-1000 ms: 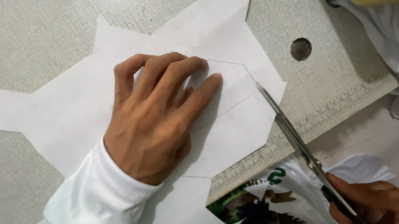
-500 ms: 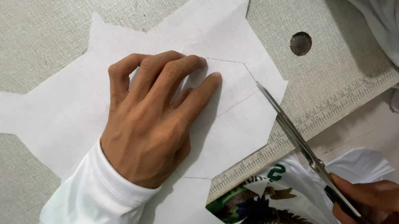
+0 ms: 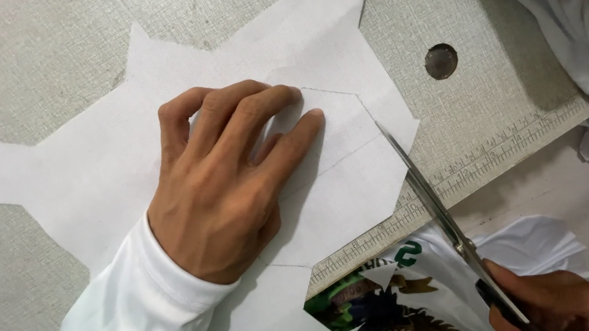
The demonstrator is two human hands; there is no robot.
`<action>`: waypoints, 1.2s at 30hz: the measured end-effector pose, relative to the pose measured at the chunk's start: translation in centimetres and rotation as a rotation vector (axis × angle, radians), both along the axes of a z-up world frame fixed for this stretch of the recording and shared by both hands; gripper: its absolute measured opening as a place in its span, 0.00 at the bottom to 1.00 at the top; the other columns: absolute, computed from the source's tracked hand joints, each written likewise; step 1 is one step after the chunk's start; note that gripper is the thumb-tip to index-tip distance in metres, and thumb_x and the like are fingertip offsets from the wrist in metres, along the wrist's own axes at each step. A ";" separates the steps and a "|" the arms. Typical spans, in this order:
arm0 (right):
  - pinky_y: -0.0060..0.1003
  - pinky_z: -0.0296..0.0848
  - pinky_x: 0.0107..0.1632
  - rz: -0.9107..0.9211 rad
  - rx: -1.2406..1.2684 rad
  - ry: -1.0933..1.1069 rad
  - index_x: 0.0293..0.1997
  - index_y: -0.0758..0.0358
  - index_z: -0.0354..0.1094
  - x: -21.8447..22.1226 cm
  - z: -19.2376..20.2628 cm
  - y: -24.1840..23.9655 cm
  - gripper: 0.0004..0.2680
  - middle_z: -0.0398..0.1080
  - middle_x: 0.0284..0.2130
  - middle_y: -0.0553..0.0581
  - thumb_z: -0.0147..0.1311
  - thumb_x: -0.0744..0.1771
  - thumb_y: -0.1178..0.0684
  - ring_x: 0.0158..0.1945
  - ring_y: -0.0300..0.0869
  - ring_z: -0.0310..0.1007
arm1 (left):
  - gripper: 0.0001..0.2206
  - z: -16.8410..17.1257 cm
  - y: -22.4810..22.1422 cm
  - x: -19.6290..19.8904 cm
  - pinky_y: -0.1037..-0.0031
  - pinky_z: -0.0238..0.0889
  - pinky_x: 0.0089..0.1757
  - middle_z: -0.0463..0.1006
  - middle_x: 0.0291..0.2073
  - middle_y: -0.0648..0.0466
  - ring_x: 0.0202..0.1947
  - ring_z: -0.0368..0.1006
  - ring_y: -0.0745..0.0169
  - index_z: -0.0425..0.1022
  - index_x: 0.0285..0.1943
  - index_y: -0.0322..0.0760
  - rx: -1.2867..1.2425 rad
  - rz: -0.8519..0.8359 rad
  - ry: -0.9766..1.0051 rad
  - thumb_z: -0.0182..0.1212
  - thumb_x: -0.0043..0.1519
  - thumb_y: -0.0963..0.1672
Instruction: Cutting out a specific shape from a sheet of material using scissors following a drawn pattern.
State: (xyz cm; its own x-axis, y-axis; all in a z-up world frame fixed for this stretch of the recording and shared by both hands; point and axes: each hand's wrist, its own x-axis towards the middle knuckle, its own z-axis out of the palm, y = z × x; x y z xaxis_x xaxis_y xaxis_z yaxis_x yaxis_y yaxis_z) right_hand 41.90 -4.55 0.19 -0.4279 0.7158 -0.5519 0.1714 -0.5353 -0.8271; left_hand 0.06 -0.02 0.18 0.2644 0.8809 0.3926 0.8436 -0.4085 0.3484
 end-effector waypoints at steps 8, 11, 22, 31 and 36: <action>0.43 0.63 0.20 -0.070 -0.012 -0.013 0.65 0.72 0.71 -2.1 0.4 0.1 0.26 0.74 0.16 0.64 0.68 0.58 0.57 0.17 0.44 0.61 | 0.16 0.1 -0.2 0.1 0.55 0.54 0.54 0.76 0.52 0.44 0.52 0.73 0.45 0.75 0.55 0.33 -0.017 0.005 0.006 0.50 0.63 0.31; 0.46 0.63 0.21 -0.060 0.030 -0.128 0.63 0.71 0.74 -3.2 0.6 -0.1 0.29 0.75 0.14 0.64 0.72 0.55 0.54 0.18 0.45 0.62 | 0.15 0.1 -0.3 0.2 0.54 0.54 0.53 0.75 0.53 0.43 0.52 0.73 0.44 0.76 0.55 0.33 -0.020 0.002 -0.008 0.50 0.63 0.32; 0.40 0.68 0.22 -0.091 0.051 0.035 0.64 0.75 0.70 -3.0 0.4 0.0 0.28 0.77 0.18 0.62 0.72 0.59 0.54 0.20 0.46 0.69 | 0.14 0.0 -0.5 0.3 0.53 0.54 0.53 0.76 0.52 0.43 0.52 0.74 0.44 0.76 0.55 0.33 -0.023 0.009 -0.042 0.53 0.64 0.32; 0.37 0.67 0.22 -0.041 -0.159 0.105 0.70 0.78 0.63 -0.2 -0.3 0.1 0.24 0.75 0.24 0.71 0.55 0.63 0.66 0.19 0.46 0.67 | 0.15 0.0 -0.6 0.3 0.53 0.54 0.52 0.76 0.53 0.43 0.52 0.74 0.44 0.76 0.55 0.34 -0.030 0.009 -0.033 0.51 0.62 0.33; 0.38 0.68 0.23 0.014 0.074 -0.051 0.66 0.75 0.68 -1.8 0.2 0.0 0.25 0.75 0.19 0.61 0.63 0.62 0.56 0.19 0.43 0.67 | 0.15 0.1 -0.7 0.4 0.54 0.54 0.53 0.76 0.53 0.43 0.52 0.73 0.44 0.76 0.55 0.33 -0.034 0.010 -0.028 0.52 0.62 0.32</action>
State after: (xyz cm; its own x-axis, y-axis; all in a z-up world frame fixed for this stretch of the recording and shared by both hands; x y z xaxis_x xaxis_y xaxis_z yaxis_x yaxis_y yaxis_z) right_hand 40.09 -4.55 0.39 -0.4108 0.7495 -0.5191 0.2214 -0.4703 -0.8543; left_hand 0.50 -0.67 0.26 0.2444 0.8965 0.3695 0.8375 -0.3872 0.3854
